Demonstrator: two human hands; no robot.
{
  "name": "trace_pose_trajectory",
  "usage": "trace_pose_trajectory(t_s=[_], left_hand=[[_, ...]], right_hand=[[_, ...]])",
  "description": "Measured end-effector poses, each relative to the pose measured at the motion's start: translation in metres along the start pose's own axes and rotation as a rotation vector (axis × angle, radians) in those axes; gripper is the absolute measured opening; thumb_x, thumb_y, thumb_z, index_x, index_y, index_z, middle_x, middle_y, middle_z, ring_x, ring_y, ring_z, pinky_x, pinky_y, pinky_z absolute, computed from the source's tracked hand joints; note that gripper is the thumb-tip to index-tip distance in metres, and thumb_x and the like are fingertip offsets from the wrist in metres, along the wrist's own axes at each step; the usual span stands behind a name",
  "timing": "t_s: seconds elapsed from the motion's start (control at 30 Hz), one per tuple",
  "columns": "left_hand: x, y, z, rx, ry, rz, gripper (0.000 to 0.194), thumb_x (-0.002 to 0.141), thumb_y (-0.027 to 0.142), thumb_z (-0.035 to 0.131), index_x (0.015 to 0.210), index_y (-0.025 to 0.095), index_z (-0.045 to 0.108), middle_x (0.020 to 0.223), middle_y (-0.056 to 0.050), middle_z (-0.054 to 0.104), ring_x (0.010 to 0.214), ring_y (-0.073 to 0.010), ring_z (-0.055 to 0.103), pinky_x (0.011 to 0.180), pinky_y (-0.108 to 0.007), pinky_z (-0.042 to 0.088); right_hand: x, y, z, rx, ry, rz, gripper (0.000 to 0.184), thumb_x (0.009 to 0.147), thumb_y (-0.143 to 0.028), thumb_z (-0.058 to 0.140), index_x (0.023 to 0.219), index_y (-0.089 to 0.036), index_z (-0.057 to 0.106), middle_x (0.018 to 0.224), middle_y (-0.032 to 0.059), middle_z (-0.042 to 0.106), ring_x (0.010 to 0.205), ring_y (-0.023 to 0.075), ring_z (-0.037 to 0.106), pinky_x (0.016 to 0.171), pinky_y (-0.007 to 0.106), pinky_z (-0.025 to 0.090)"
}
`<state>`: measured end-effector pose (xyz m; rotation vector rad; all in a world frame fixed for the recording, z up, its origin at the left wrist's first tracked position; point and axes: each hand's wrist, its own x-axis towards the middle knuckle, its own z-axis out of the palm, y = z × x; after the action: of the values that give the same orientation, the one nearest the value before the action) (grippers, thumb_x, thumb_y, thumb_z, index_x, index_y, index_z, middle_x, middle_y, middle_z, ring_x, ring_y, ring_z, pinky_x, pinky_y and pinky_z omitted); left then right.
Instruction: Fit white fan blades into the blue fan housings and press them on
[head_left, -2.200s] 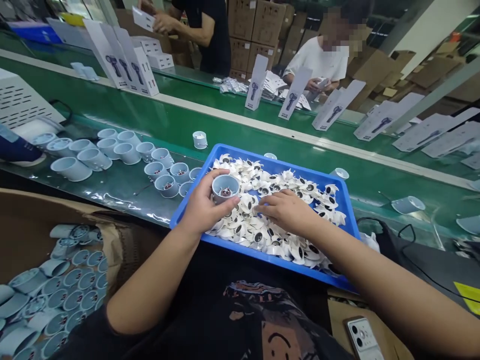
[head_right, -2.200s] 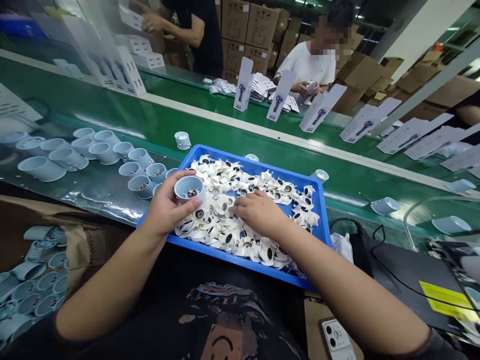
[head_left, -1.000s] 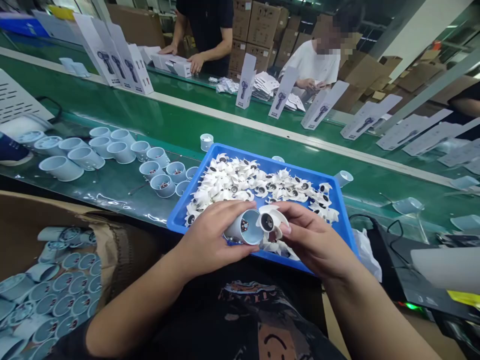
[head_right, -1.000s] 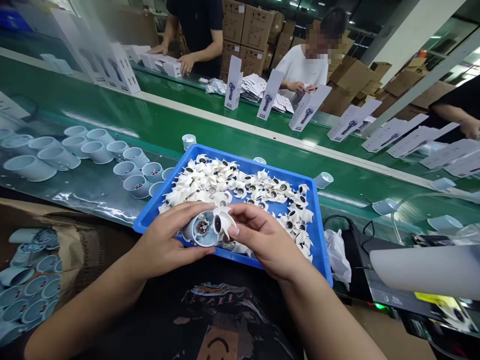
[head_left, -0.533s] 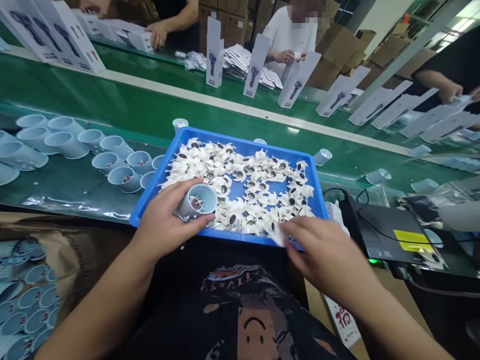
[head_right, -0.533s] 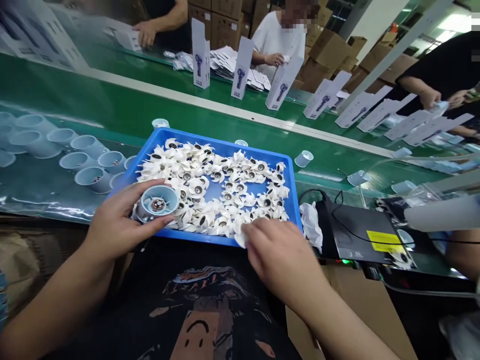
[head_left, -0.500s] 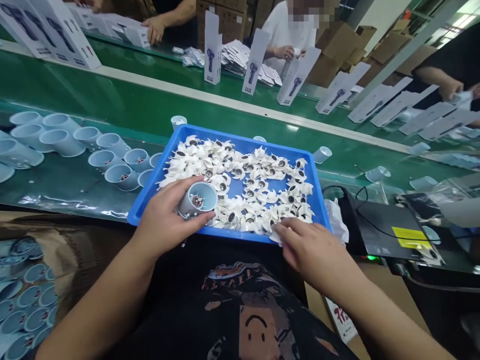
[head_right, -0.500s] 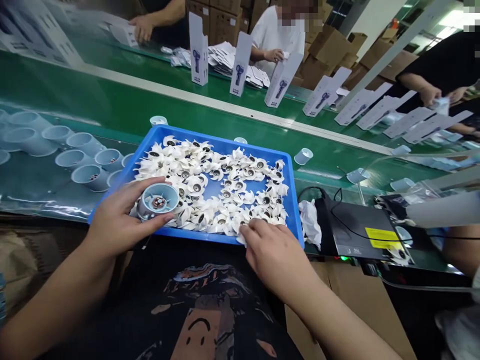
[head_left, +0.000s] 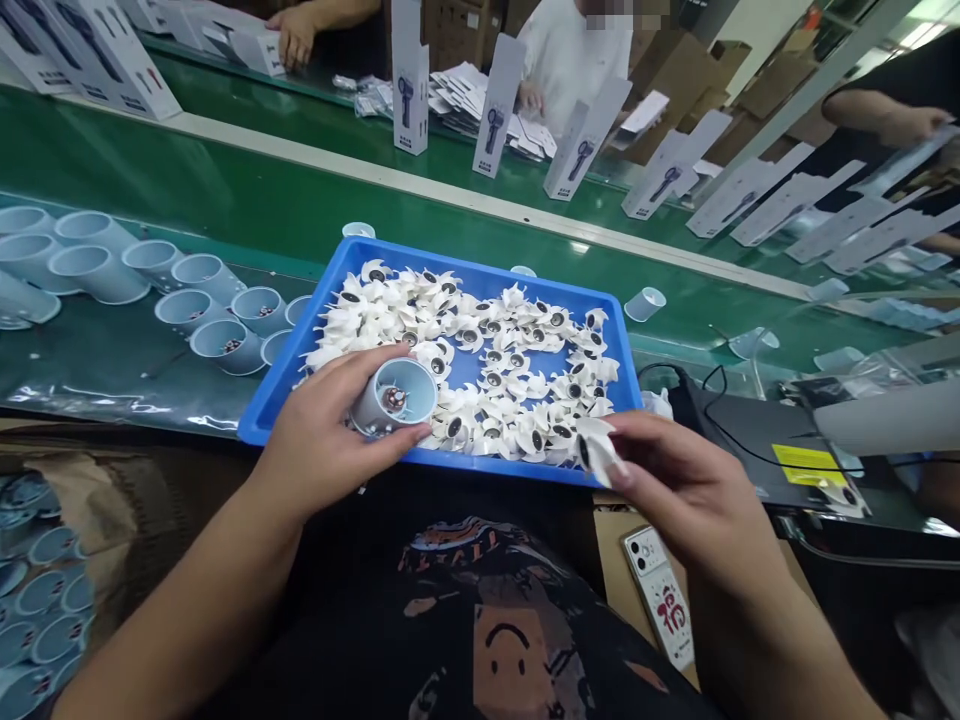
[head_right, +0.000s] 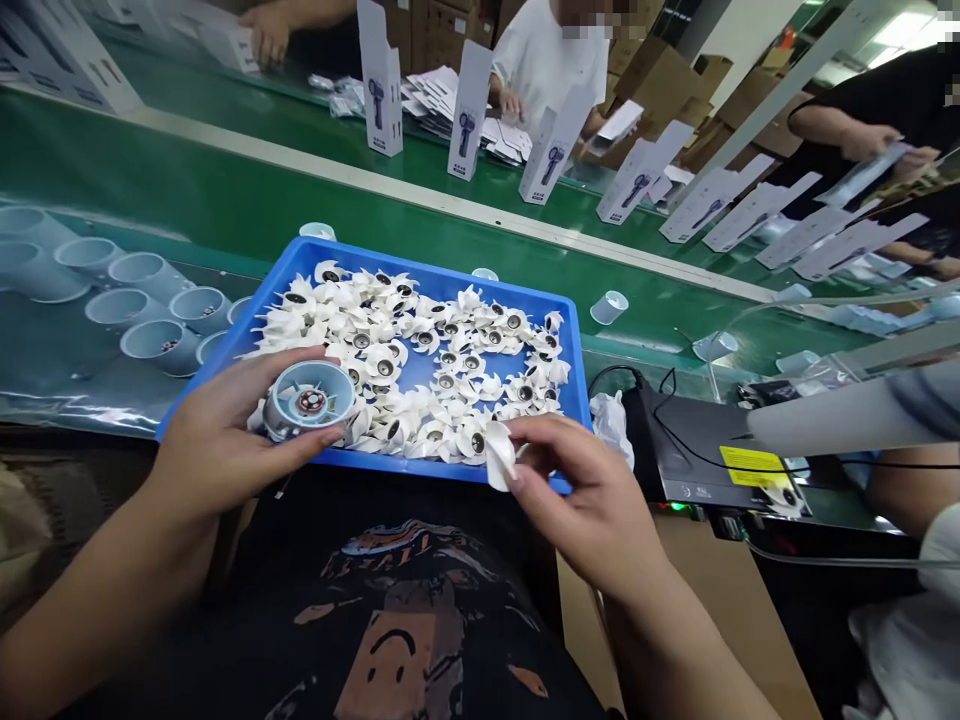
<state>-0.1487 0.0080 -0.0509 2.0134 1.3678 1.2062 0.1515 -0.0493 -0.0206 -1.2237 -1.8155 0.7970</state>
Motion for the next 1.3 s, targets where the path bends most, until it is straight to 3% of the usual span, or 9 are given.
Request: trace_pose_trajectory(t_s=[0.07, 0.17, 0.37, 0.47, 0.7, 0.87, 1.03, 1.2, 1.3], left_hand=[[-0.001, 0.003, 0.000, 0.002, -0.037, 0.042, 0.054, 0.069, 0.051, 0.082, 0.117, 0.030, 0.071, 0.114, -0.004, 0.074, 0.106, -0.0331, 0.068, 0.096, -0.045, 0.055], [-0.003, 0.006, 0.000, 0.008, -0.102, 0.123, 0.054, 0.071, 0.052, 0.081, 0.119, 0.031, 0.070, 0.116, -0.005, 0.074, 0.105, -0.0325, 0.069, 0.096, -0.044, 0.056], [-0.007, 0.012, 0.006, 0.023, -0.193, 0.277, 0.055, 0.078, 0.041, 0.079, 0.130, 0.031, 0.063, 0.123, -0.005, 0.073, 0.110, -0.0306, 0.069, 0.099, -0.043, 0.054], [-0.006, 0.013, 0.010, 0.010, -0.230, 0.307, 0.054, 0.080, 0.036, 0.077, 0.131, 0.031, 0.061, 0.123, -0.006, 0.072, 0.113, -0.0309, 0.068, 0.102, -0.044, 0.052], [-0.002, 0.010, 0.010, 0.004, -0.181, 0.287, 0.057, 0.082, 0.031, 0.074, 0.136, 0.030, 0.054, 0.123, -0.005, 0.071, 0.114, -0.0286, 0.066, 0.103, -0.043, 0.050], [-0.006, 0.027, 0.010, 0.013, -0.366, 0.505, 0.044, 0.087, 0.021, 0.063, 0.129, 0.029, 0.054, 0.120, -0.005, 0.071, 0.111, -0.0241, 0.067, 0.095, -0.039, 0.051], [-0.007, 0.041, 0.014, 0.033, -0.484, 0.524, 0.041, 0.085, 0.022, 0.064, 0.125, 0.025, 0.055, 0.115, -0.005, 0.071, 0.105, -0.0230, 0.067, 0.092, -0.039, 0.050], [-0.008, 0.027, 0.014, 0.064, -0.393, 0.431, 0.048, 0.087, 0.033, 0.071, 0.130, 0.025, 0.052, 0.120, -0.007, 0.070, 0.117, -0.0267, 0.063, 0.102, -0.042, 0.047], [-0.007, 0.014, 0.009, 0.122, -0.313, 0.344, 0.051, 0.086, 0.038, 0.074, 0.130, 0.024, 0.053, 0.122, -0.008, 0.069, 0.118, -0.0271, 0.062, 0.104, -0.042, 0.048]], right_hand=[[0.005, -0.001, 0.004, 0.325, -0.042, 0.091, 0.016, 0.098, -0.035, 0.053, 0.102, -0.019, 0.057, 0.079, 0.0030, 0.059, 0.058, 0.0143, 0.056, 0.055, 0.024, 0.045], [0.013, -0.001, 0.016, 0.684, -0.110, 0.227, 0.034, 0.095, -0.050, 0.061, 0.089, -0.017, 0.055, 0.066, 0.0020, 0.052, 0.053, 0.0136, 0.051, 0.052, 0.022, 0.043], [0.014, 0.002, 0.030, 0.940, -0.100, 0.325, 0.036, 0.086, -0.047, 0.083, 0.088, -0.017, 0.064, 0.070, 0.0022, 0.058, 0.060, 0.0112, 0.054, 0.060, 0.018, 0.047], [0.010, 0.002, 0.029, 0.942, -0.088, 0.345, 0.034, 0.086, -0.045, 0.084, 0.092, -0.017, 0.066, 0.071, 0.0032, 0.060, 0.063, 0.0127, 0.056, 0.062, 0.019, 0.048], [0.007, 0.005, 0.030, 0.944, -0.059, 0.329, 0.029, 0.089, -0.044, 0.084, 0.102, -0.021, 0.071, 0.073, 0.0029, 0.062, 0.066, 0.0109, 0.058, 0.066, 0.016, 0.049], [0.008, 0.005, 0.035, 0.923, -0.054, 0.299, 0.030, 0.089, -0.044, 0.084, 0.106, -0.023, 0.071, 0.076, 0.0023, 0.064, 0.067, 0.0091, 0.059, 0.068, 0.014, 0.051], [0.011, 0.002, 0.041, 0.848, -0.059, 0.298, 0.035, 0.088, -0.049, 0.084, 0.105, -0.022, 0.068, 0.074, 0.0011, 0.063, 0.064, 0.0093, 0.059, 0.066, 0.015, 0.052], [0.010, 0.006, 0.037, 0.587, -0.022, 0.267, 0.046, 0.090, -0.062, 0.074, 0.105, -0.019, 0.064, 0.073, 0.0016, 0.062, 0.060, 0.0131, 0.060, 0.060, 0.021, 0.053], [0.012, 0.011, 0.023, 0.233, 0.031, 0.204, 0.037, 0.091, -0.053, 0.066, 0.107, -0.019, 0.064, 0.087, 0.0049, 0.065, 0.072, 0.0167, 0.063, 0.067, 0.027, 0.053]])
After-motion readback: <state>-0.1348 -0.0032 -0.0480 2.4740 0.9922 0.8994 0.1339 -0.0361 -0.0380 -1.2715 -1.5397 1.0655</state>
